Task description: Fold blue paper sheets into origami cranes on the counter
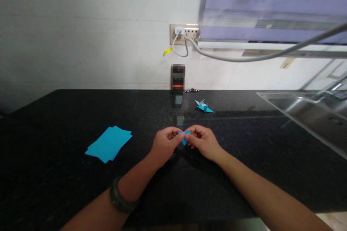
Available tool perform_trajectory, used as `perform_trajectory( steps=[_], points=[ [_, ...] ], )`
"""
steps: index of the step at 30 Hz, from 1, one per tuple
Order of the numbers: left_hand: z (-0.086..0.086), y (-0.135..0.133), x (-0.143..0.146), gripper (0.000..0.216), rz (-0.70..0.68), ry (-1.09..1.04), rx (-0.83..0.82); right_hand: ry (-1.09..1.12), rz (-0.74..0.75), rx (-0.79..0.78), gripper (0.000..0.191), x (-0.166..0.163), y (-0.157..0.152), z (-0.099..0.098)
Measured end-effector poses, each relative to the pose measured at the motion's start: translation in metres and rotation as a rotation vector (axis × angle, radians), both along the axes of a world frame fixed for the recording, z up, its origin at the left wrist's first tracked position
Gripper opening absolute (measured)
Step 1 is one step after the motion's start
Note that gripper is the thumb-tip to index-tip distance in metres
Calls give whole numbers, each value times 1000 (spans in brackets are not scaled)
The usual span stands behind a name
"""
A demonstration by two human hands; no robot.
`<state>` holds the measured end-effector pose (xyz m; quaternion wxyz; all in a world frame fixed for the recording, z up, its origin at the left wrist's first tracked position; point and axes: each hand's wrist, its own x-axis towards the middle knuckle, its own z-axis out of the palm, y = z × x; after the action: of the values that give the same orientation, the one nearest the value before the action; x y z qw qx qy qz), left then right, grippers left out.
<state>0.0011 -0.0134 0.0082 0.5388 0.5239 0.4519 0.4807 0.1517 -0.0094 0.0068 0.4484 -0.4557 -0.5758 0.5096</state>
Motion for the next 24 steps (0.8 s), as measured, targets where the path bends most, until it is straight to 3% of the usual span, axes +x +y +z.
perform_trajectory(
  steps=[8,15,24],
  points=[
    [3,-1,-1,15,58,38,19,88,43,-28,24,0,-1,0],
    [5,-2,0,13,21,22,33,237,102,-27,21,1,-1,-4],
    [4,0,-4,15,24,79,117,74,52,2,25,-5,-5,1]
  ],
)
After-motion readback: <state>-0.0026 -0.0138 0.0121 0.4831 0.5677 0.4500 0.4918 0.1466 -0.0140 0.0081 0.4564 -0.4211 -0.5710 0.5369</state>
